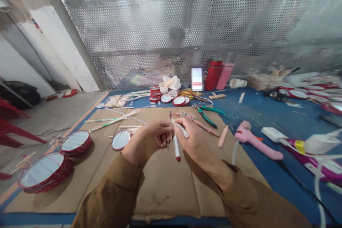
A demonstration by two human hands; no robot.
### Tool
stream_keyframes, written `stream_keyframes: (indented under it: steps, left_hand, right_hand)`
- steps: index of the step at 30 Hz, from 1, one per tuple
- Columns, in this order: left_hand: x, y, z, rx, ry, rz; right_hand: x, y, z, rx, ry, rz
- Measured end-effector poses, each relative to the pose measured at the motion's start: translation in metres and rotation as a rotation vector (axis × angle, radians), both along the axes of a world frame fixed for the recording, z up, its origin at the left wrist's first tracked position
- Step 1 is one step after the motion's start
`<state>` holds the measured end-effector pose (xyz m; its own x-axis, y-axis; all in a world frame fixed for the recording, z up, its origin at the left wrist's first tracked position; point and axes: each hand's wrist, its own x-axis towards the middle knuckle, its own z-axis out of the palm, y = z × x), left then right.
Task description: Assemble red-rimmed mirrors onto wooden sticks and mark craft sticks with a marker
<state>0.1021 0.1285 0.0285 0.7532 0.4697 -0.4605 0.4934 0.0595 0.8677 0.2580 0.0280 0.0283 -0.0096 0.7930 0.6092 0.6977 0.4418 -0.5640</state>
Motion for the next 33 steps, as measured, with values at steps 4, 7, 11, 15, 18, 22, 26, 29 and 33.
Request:
stream_keyframes:
  steps: [4,7,11,15,18,22,26,29,33]
  left_hand:
    - [0.0006,0.0,-0.0006,0.004,0.005,-0.004]
    - [0.0007,-0.0002,-0.0007,0.007,0.013,0.003]
    - [-0.0003,-0.0006,-0.0006,0.008,0.006,0.006]
    - [-0.0005,-0.0002,-0.0013,-0.006,-0.014,-0.004]
    - [-0.0004,-0.0003,-0.0009,-0.005,-0.007,0.01]
    - [-0.0003,-0.0013,0.0006,0.009,0.012,0.007]
    - [-0.0005,-0.0028,0.0007,0.011,0.01,0.019]
    - [-0.0007,-0.0036,0.0011,0.013,0.008,0.032]
    - [-0.0006,-0.0029,0.0012,0.021,0.014,0.024]
  right_hand:
    - [-0.0016,-0.0005,0.0017,-0.001,-0.023,0.026]
    - [-0.002,-0.0005,0.0034,-0.017,-0.015,0.005]
    - [-0.0009,-0.0003,0.0035,0.002,-0.002,-0.002]
    - [-0.0001,-0.0002,0.0024,-0.006,-0.04,0.014]
    - [0.0007,0.0002,0.0015,0.003,-0.018,-0.023]
    - [0.001,0.0004,0.0011,0.011,-0.016,-0.006]
    - [0.002,0.0008,-0.0006,-0.01,-0.039,-0.017]
    - [0.0033,0.0017,-0.0026,-0.008,0.012,-0.014]
    - [0.0037,0.0033,-0.0048,0.008,0.007,0.009]
